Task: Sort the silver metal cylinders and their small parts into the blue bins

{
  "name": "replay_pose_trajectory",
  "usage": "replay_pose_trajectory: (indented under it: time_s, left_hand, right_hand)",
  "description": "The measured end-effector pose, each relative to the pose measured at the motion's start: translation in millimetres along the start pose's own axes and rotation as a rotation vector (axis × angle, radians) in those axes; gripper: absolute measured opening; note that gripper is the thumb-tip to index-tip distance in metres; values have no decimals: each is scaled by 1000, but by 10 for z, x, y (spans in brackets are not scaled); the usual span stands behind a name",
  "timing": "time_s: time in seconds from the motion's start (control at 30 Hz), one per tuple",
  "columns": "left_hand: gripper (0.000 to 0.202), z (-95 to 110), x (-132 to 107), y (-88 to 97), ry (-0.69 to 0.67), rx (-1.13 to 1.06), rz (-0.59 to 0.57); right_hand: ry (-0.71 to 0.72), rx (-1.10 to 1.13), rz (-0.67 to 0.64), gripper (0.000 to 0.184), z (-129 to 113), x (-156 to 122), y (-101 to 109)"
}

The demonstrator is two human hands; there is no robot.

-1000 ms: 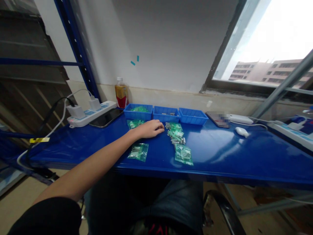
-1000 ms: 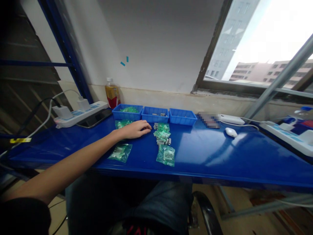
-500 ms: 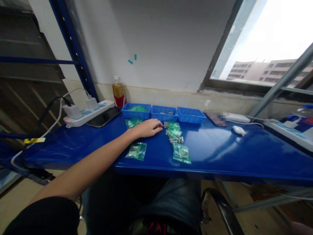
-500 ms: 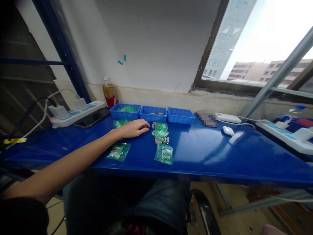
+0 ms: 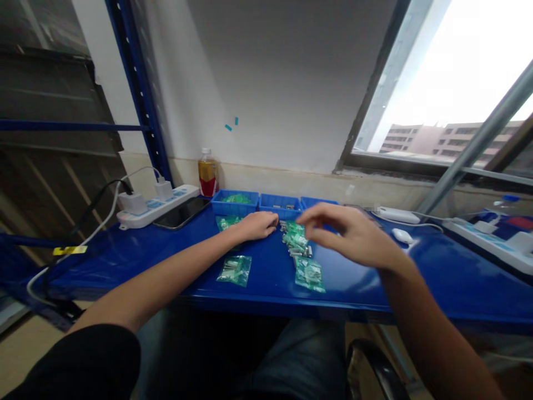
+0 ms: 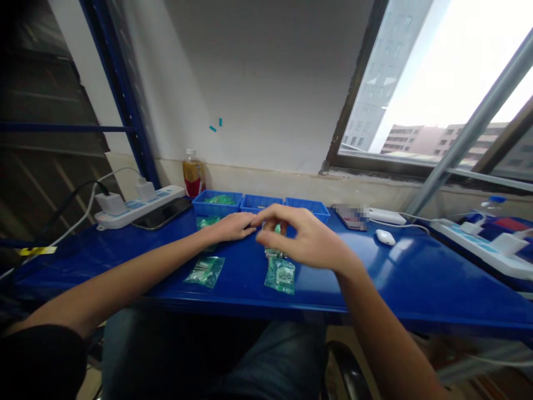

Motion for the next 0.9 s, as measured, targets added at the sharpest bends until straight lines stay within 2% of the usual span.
replay_pose_trajectory:
  time_s: [0.07, 0.17, 0.23, 0.33, 0.5, 0.7, 0.9]
  left_hand:
    - [14, -39, -24, 33, 55, -63, 46]
    - [22, -148, -99, 99, 217, -205, 127]
    - [29, -193, -152, 145, 292, -297, 178]
    - [35, -177, -177, 196, 305, -378, 235]
    - [38, -66, -136, 216, 243, -410, 254]
    - [41, -26, -153, 246, 191, -407, 230]
    - [21, 5, -169, 223, 103, -405, 235]
  right_hand:
    - [-8, -25, 13, 18, 142, 248, -149]
    - [-67, -59, 110, 15, 499, 534, -430]
    - [-44, -85, 127, 16, 658, 587, -643]
    - [92, -169, 129, 18, 659, 485, -869]
    - [113, -233, 237, 12, 533, 331, -845]
    - [114, -181, 251, 7, 506, 376, -817]
    - [25, -130, 271, 16, 632, 378, -786]
Point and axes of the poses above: each hand's wrist, its own x-axis towards the middle knuckle, its own y-axis out of the back of the hand, z = x × y, the point moved 6 cm from there along x, towards the middle knuckle, and after that the axes turned 2 degrees about x, right-handed, at the moved point
